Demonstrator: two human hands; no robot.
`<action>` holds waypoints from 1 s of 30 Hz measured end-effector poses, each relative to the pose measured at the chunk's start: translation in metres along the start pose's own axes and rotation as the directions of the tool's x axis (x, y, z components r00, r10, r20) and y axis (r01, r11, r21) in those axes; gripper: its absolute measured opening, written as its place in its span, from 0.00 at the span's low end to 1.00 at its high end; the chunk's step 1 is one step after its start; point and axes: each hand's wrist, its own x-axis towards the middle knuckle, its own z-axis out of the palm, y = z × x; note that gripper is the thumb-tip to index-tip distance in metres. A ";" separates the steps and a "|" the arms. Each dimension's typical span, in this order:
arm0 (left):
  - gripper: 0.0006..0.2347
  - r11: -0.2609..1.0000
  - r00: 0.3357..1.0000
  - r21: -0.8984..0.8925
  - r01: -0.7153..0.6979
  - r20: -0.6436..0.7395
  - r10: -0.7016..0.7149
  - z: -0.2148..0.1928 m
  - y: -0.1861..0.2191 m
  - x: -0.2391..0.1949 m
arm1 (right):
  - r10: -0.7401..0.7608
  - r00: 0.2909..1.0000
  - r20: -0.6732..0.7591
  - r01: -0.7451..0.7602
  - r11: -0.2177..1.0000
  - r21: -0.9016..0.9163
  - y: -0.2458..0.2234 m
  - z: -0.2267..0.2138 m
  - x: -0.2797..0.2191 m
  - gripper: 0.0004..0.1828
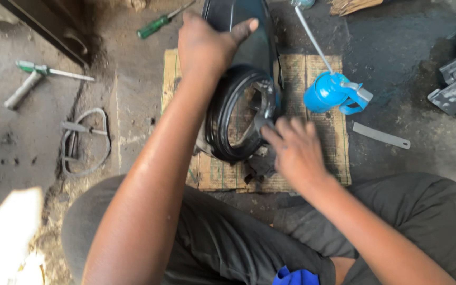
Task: The person sits on the ground and scrubs a black motorcycle part with a cloth. They repeatedly dip the cloth into a blue spray bottle to apply liquid and wipe the surface of the part, turning it over to clean different sides.
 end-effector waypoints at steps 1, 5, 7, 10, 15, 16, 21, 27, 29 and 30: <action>0.45 1.000 1.000 -0.019 0.003 0.009 -0.003 0.000 0.000 -0.006 | 0.003 1.000 0.007 -0.003 1.000 0.027 -0.005 0.005 -0.003 0.33; 0.46 0.991 0.986 0.025 -0.128 -0.105 0.130 0.008 0.012 -0.014 | 0.135 0.989 0.053 -0.144 0.856 0.496 -0.037 0.028 -0.019 0.29; 0.47 0.992 0.989 0.050 -0.113 -0.090 0.117 0.010 0.016 -0.016 | 0.223 0.965 0.137 -0.244 0.580 0.777 -0.042 0.039 -0.019 0.26; 0.46 0.989 0.987 0.018 -0.145 -0.063 0.145 0.009 0.015 -0.019 | 0.175 0.976 0.133 -0.207 0.533 0.821 -0.036 0.041 -0.021 0.31; 0.46 0.985 0.984 -0.033 -0.170 0.045 0.171 0.003 0.024 -0.022 | -0.015 0.987 0.160 0.045 0.981 -0.187 0.007 0.003 -0.007 0.33; 0.43 0.979 0.979 -0.049 -0.198 0.045 0.200 0.005 0.027 -0.022 | -0.023 0.996 0.092 0.043 0.972 -0.230 0.016 -0.002 0.000 0.31; 0.41 0.968 0.969 -0.073 -0.238 0.054 0.243 0.005 0.030 -0.020 | 0.012 1.000 0.007 -0.009 0.931 -0.364 0.023 -0.006 0.010 0.26; 0.37 0.952 0.952 -0.048 -0.302 0.039 0.304 -0.001 0.027 -0.023 | -0.028 0.990 0.141 0.015 0.996 0.091 -0.019 0.032 -0.011 0.33; 0.32 0.959 0.958 0.019 -0.281 0.070 0.279 -0.006 0.019 -0.009 | -0.064 0.995 0.073 0.053 0.989 0.139 -0.029 0.048 -0.010 0.33; 0.32 0.966 0.965 0.047 -0.254 0.082 0.249 -0.010 0.012 -0.004 | -0.079 0.996 0.040 0.072 0.984 0.161 -0.033 0.052 -0.010 0.34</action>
